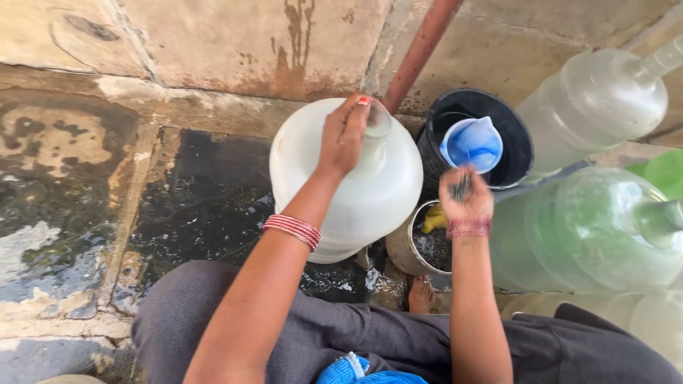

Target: The person shakes water inside a large plastic water can, empties it, and then cleans the neck and interior using a small brush with soap or cleaner from a bucket.

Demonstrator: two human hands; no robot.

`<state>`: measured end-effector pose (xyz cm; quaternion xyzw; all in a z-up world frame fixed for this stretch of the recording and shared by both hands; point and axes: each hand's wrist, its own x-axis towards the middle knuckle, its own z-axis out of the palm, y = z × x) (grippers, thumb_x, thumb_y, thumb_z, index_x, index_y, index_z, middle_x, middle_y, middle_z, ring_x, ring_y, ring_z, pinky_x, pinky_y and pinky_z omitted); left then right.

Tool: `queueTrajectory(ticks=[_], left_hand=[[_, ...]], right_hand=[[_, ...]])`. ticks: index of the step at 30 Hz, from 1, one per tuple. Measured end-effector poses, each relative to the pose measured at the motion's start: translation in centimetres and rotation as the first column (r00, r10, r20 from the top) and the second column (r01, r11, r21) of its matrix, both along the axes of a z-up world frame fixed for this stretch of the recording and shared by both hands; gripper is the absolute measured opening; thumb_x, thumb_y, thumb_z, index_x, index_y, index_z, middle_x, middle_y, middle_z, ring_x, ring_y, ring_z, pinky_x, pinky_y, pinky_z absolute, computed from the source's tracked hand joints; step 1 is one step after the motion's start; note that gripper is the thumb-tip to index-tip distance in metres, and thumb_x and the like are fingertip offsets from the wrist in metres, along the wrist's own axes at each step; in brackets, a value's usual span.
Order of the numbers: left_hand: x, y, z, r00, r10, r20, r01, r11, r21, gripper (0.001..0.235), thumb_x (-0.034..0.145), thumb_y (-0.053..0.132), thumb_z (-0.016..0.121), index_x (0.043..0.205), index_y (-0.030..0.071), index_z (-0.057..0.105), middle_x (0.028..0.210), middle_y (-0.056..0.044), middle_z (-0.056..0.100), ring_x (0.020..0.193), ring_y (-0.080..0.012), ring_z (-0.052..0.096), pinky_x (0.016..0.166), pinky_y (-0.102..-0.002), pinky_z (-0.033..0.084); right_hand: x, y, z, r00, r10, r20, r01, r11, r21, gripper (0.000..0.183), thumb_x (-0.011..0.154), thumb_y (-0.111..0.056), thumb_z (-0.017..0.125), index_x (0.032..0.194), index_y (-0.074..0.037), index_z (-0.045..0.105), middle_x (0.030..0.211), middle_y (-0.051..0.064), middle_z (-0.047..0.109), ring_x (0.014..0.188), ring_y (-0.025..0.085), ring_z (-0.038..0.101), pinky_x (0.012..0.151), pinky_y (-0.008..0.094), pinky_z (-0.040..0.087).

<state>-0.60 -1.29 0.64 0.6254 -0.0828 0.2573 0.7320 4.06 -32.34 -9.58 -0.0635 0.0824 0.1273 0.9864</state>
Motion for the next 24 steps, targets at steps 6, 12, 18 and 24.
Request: queueTrajectory(ticks=[6,12,18,24], left_hand=[[-0.1,-0.2,-0.4,0.995,0.087,-0.055,-0.084,0.995,0.05,0.066,0.106,0.056,0.035,0.103,0.002,0.072,0.079,-0.002,0.068,0.075,-0.0124,0.06,0.07,-0.029,0.049],[0.6,-0.1,-1.4,0.987,0.157,-0.02,-0.154,0.982,0.112,0.076,0.109,0.062,0.027,0.1,-0.002,0.067,0.079,-0.012,0.065,0.077,-0.0187,0.059,0.071,-0.035,0.049],[0.7,-0.3,-1.4,0.988,0.136,-0.068,-0.128,0.986,0.104,0.084,0.104,0.067,0.023,0.104,-0.005,0.067,0.075,-0.016,0.064,0.071,-0.0242,0.059,0.068,-0.038,0.049],[1.2,-0.4,-2.0,0.987,0.136,-0.083,-0.127,0.986,0.112,0.089,0.103,0.07,0.021,0.097,-0.007,0.065,0.077,-0.018,0.067,0.074,-0.0276,0.064,0.071,-0.04,0.051]], right_hand=[[4.8,13.1,11.1,0.99,0.135,0.029,-0.127,0.975,-0.18,0.023,0.107,-0.018,0.05,0.105,0.001,0.063,0.092,0.015,0.065,0.085,0.028,0.065,0.076,0.039,0.058],[3.6,19.0,16.4,0.924,0.23,0.307,-0.044,0.858,-0.511,0.037,0.109,-0.035,0.044,0.1,-0.004,0.062,0.083,0.011,0.065,0.076,0.026,0.065,0.071,0.041,0.057],[-0.3,20.3,17.1,0.775,0.225,0.59,0.282,0.713,-0.642,0.044,0.112,-0.038,0.039,0.107,-0.001,0.062,0.084,0.011,0.066,0.077,0.024,0.067,0.077,0.04,0.057],[-1.7,20.8,17.2,0.653,0.229,0.722,0.463,0.634,-0.62,0.042,0.114,-0.033,0.04,0.105,0.003,0.061,0.088,0.013,0.066,0.082,0.023,0.067,0.086,0.038,0.059]])
